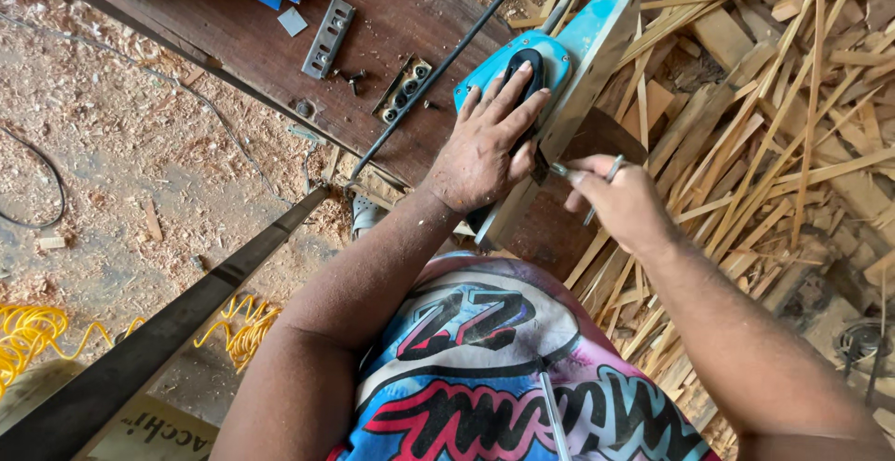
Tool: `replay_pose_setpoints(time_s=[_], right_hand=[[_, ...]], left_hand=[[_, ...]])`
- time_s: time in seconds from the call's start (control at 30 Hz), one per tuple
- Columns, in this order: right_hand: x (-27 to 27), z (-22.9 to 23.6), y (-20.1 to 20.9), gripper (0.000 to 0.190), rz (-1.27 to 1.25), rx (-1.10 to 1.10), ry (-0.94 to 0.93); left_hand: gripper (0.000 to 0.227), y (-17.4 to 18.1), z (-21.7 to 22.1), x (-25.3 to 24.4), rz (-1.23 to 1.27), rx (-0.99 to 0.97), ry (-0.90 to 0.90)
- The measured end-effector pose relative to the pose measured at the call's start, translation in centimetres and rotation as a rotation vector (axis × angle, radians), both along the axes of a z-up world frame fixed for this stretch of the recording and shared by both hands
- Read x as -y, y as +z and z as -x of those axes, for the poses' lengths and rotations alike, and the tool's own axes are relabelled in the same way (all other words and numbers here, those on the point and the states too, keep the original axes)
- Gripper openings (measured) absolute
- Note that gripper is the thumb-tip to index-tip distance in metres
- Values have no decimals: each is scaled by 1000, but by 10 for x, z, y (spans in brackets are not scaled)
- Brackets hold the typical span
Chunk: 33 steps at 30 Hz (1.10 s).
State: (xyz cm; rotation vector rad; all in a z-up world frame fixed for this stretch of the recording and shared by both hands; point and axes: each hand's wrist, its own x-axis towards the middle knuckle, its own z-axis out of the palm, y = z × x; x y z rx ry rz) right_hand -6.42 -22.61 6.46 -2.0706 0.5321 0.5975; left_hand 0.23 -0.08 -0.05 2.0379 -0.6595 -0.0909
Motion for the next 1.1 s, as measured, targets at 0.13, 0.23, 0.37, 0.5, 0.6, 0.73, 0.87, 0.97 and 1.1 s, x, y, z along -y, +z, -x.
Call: replay_pose_setpoints(time_s=[0.13,0.23,0.37,0.5,0.6,0.73,0.87,0.97,1.1], right_hand=[[1,-5,-13,22,-348,-138,-307],[-7,-11,-16,21,-496,-170,-448],[-17,1,2,19,91,61,198],[-17,-4,19,21,390,234,475],[-12,-12,9,23,-113,20,-40],[-7,-15,-8,24,-437,-60,-264],[-15,-16,-4,21,-575,-113,-335],[-22,-15,5,17,-47,-10,19],[-8,4,1,12,624,762,925]], left_hand=[[67,0,2,-1,0,-4,-12],[67,0,0,-1,1,-8,-12],[68,-2,3,-1,-3,8,-14],[67,0,0,1,6,9,2],[66,-1,2,0,11,2,3],[67,-2,2,1,8,-4,-7],[68,-3,1,0,0,2,-5],[68,-3,0,0,-13,10,-7],[70,-4,0,-1,-24,15,-22]])
